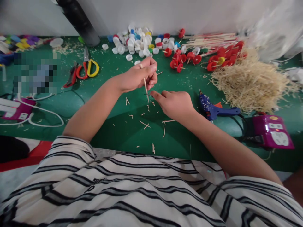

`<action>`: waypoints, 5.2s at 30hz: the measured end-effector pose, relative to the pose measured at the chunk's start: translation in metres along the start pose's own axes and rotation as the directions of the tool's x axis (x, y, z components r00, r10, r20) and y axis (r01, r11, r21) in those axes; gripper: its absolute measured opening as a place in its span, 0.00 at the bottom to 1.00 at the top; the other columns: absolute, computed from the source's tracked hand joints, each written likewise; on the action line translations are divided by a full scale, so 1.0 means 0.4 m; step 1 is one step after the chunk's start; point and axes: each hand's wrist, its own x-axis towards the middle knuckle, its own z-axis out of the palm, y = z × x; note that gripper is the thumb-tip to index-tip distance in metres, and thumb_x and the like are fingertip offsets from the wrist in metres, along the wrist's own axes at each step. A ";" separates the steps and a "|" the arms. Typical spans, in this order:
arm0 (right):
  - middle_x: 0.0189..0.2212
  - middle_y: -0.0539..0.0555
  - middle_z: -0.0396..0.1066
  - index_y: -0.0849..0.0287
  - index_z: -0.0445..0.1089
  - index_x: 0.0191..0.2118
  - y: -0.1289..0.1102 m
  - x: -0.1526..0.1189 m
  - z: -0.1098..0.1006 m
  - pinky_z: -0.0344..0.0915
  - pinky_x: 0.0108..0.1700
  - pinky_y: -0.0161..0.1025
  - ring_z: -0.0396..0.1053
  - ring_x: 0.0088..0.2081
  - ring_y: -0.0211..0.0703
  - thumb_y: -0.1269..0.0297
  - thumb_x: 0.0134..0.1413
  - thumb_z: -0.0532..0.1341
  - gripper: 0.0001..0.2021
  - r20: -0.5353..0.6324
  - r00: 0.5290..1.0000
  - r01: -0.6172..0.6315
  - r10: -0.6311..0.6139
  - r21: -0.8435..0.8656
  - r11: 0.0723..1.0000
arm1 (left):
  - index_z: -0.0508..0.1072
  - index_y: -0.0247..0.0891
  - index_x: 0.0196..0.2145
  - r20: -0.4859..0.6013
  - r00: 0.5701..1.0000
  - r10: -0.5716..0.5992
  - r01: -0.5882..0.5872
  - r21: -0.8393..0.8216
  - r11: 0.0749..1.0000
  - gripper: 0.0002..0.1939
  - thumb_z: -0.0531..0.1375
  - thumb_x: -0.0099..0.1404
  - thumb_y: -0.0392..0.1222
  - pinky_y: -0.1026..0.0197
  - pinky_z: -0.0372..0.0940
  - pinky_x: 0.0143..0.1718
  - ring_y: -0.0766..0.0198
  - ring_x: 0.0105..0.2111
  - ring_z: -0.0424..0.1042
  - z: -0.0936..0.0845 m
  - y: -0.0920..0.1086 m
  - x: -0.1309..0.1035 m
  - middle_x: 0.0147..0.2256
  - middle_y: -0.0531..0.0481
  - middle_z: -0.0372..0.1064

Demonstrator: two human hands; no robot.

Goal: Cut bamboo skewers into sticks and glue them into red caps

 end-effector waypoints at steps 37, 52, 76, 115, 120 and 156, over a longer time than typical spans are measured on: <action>0.49 0.58 0.85 0.57 0.77 0.59 0.012 0.019 0.006 0.47 0.32 0.42 0.78 0.41 0.47 0.53 0.80 0.47 0.24 -0.092 0.993 -0.065 0.080 0.151 0.986 | 0.66 0.44 0.28 -0.052 0.962 0.268 -0.181 0.618 0.765 0.27 0.51 0.78 0.64 0.53 0.54 0.37 0.59 0.29 0.60 -0.006 0.057 -0.022 0.27 0.48 0.61; 0.36 0.61 0.81 0.60 0.75 0.51 0.014 0.030 -0.029 0.42 0.32 0.43 0.69 0.29 0.45 0.48 0.78 0.42 0.28 -0.017 0.989 -0.146 0.146 0.011 0.989 | 0.62 0.45 0.39 -0.019 0.973 0.230 -0.162 0.652 0.741 0.07 0.57 0.77 0.45 0.54 0.54 0.40 0.54 0.32 0.65 0.031 0.080 -0.052 0.27 0.52 0.57; 0.37 0.60 0.84 0.55 0.77 0.53 -0.012 0.022 0.015 0.45 0.34 0.41 0.74 0.31 0.48 0.49 0.79 0.45 0.25 0.221 0.970 -0.086 0.101 -0.079 0.993 | 0.61 0.42 0.47 0.080 0.982 0.170 -0.167 0.784 0.598 0.08 0.45 0.82 0.45 0.52 0.40 0.35 0.59 0.24 0.50 0.058 0.097 -0.070 0.28 0.53 0.55; 0.37 0.62 0.82 0.56 0.74 0.56 -0.013 0.008 0.021 0.45 0.35 0.41 0.76 0.36 0.50 0.48 0.81 0.39 0.29 0.314 0.942 -0.092 0.121 -0.105 0.990 | 0.64 0.44 0.45 -0.057 0.974 0.221 -0.095 0.779 0.620 0.09 0.47 0.80 0.44 0.53 0.56 0.38 0.56 0.34 0.68 -0.006 0.059 -0.035 0.33 0.47 0.68; 0.39 0.63 0.82 0.58 0.73 0.57 -0.010 0.037 -0.009 0.44 0.34 0.42 0.75 0.35 0.50 0.48 0.80 0.39 0.29 0.245 0.953 -0.160 0.177 -0.085 0.983 | 0.64 0.44 0.48 -0.035 0.977 0.210 -0.104 0.783 0.613 0.08 0.47 0.81 0.43 0.54 0.55 0.38 0.59 0.33 0.63 -0.010 0.051 -0.029 0.33 0.50 0.66; 0.37 0.63 0.81 0.58 0.73 0.56 -0.004 0.018 0.020 0.44 0.34 0.43 0.74 0.34 0.51 0.48 0.80 0.37 0.31 0.275 0.952 -0.115 0.132 -0.075 0.991 | 0.65 0.46 0.44 -0.011 0.968 0.251 -0.150 0.777 0.611 0.08 0.47 0.78 0.45 0.50 0.58 0.38 0.54 0.35 0.69 -0.008 0.058 -0.034 0.35 0.45 0.70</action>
